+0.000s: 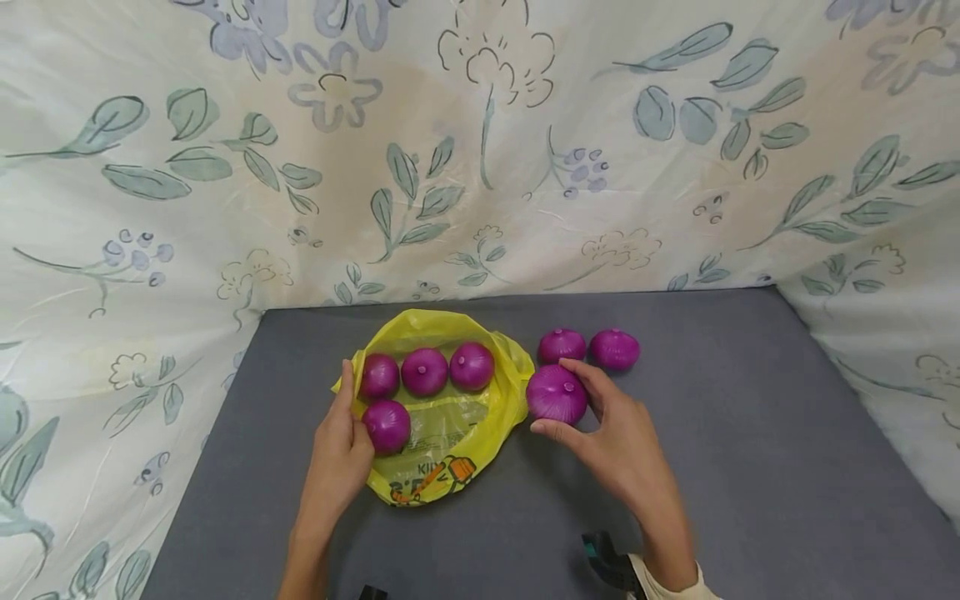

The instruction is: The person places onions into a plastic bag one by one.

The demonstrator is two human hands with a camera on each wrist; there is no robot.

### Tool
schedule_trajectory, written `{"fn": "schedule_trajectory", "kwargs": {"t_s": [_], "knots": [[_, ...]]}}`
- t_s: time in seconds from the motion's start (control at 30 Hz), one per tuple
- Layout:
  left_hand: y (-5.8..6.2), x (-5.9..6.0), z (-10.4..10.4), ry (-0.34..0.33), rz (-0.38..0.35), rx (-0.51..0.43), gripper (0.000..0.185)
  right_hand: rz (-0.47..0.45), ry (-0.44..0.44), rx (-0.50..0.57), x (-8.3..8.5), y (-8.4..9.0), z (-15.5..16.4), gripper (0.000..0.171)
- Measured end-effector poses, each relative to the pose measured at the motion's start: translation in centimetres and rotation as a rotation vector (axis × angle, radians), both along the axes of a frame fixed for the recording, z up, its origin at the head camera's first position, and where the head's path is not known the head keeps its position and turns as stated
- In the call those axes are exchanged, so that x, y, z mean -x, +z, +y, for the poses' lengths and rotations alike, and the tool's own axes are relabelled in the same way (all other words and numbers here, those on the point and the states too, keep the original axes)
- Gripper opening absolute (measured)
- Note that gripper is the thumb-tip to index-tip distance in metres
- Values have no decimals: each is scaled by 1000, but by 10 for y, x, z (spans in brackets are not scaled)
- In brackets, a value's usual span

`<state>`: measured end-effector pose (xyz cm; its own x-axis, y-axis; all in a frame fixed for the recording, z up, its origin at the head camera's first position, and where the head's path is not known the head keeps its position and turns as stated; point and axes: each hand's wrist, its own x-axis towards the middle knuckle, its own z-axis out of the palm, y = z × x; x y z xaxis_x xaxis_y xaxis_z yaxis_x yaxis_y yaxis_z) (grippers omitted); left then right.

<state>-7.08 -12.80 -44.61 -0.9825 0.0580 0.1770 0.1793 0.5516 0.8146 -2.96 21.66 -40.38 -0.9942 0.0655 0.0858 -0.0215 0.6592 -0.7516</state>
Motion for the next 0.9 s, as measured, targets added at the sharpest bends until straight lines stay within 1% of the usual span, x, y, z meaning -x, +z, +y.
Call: {"fn": "schedule_trajectory", "kwargs": {"t_s": [0.17,0.37,0.5,0.67,0.9], "knots": [[2,0,1,-3,-3,0,81,53,1,47,7,7,-9,85],[4,-1,1,-2,-9,2,81,77,20,88,16,12,-20,80],[4,0,1,-2,-6,3,82,92,33,116,23,12,-26,80],[6,0,1,-2,-10,-5,81,92,44,118,28,8,-32,81],[7,0,1,-1,-22,-1,82,121,44,65,33,4,-37,81]]}}
